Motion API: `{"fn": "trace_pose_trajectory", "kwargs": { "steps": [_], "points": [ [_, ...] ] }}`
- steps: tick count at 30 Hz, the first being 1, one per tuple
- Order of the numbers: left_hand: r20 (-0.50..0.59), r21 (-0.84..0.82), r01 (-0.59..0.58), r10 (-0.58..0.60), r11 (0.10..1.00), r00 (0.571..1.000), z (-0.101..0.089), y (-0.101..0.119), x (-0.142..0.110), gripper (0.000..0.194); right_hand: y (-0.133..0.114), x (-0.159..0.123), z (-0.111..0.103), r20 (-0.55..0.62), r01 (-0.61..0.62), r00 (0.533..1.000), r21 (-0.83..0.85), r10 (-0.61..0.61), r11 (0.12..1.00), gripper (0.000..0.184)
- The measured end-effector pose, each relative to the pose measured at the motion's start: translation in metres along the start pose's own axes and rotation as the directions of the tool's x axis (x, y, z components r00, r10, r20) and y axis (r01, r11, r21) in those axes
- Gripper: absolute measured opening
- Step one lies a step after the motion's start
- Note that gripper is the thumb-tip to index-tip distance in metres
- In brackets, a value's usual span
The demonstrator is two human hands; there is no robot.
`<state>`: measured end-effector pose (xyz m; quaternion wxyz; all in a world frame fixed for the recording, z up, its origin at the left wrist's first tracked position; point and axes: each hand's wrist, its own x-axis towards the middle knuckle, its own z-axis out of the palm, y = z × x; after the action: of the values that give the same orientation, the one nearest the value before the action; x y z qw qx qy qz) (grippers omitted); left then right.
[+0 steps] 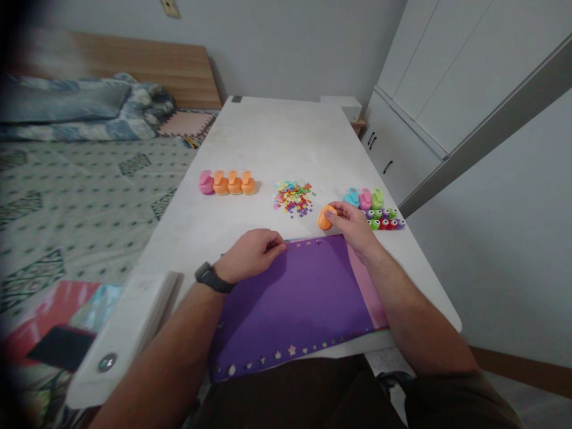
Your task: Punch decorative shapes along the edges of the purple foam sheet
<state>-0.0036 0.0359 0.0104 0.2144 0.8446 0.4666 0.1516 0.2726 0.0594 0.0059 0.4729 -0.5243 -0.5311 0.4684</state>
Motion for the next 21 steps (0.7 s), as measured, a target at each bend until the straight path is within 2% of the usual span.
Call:
{"fn": "trace_pose_trajectory", "kwargs": {
  "steps": [4, 9, 14, 17, 19, 21],
  "points": [
    [0.006, -0.011, -0.039, 0.039, 0.999, 0.999, -0.001, 0.001, -0.002, 0.022, -0.003, 0.000, -0.002, -0.003, 0.007, 1.000, 0.006, -0.007, 1.000, 0.044],
    [0.027, -0.038, -0.092, 0.093, 0.995, 0.995, -0.004, 0.005, -0.004, 0.022, -0.011, -0.002, -0.007, 0.109, -0.083, 0.991, 0.055, 0.077, 0.995, 0.037],
    [0.065, -0.072, -0.135, 0.140, 0.988, 0.988, -0.007, 0.009, -0.007, 0.020, -0.014, -0.005, -0.017, 0.241, -0.251, 0.944, 0.075, 0.227, 0.965, 0.035],
    [0.074, -0.082, -0.146, 0.152, 0.986, 0.986, -0.006, 0.009, -0.009, 0.020, -0.010, -0.004, -0.015, 0.311, -0.316, 0.905, 0.034, 0.291, 0.948, 0.034],
    [0.076, -0.082, -0.141, 0.147, 0.987, 0.986, -0.006, 0.009, -0.009, 0.020, -0.008, -0.003, -0.009, 0.328, -0.309, 0.902, 0.036, 0.281, 0.950, 0.032],
    [0.072, -0.075, -0.133, 0.138, 0.988, 0.988, -0.006, 0.009, -0.010, 0.020, -0.006, -0.001, -0.003, 0.292, -0.257, 0.930, 0.084, 0.223, 0.963, 0.032]
  ]
}}
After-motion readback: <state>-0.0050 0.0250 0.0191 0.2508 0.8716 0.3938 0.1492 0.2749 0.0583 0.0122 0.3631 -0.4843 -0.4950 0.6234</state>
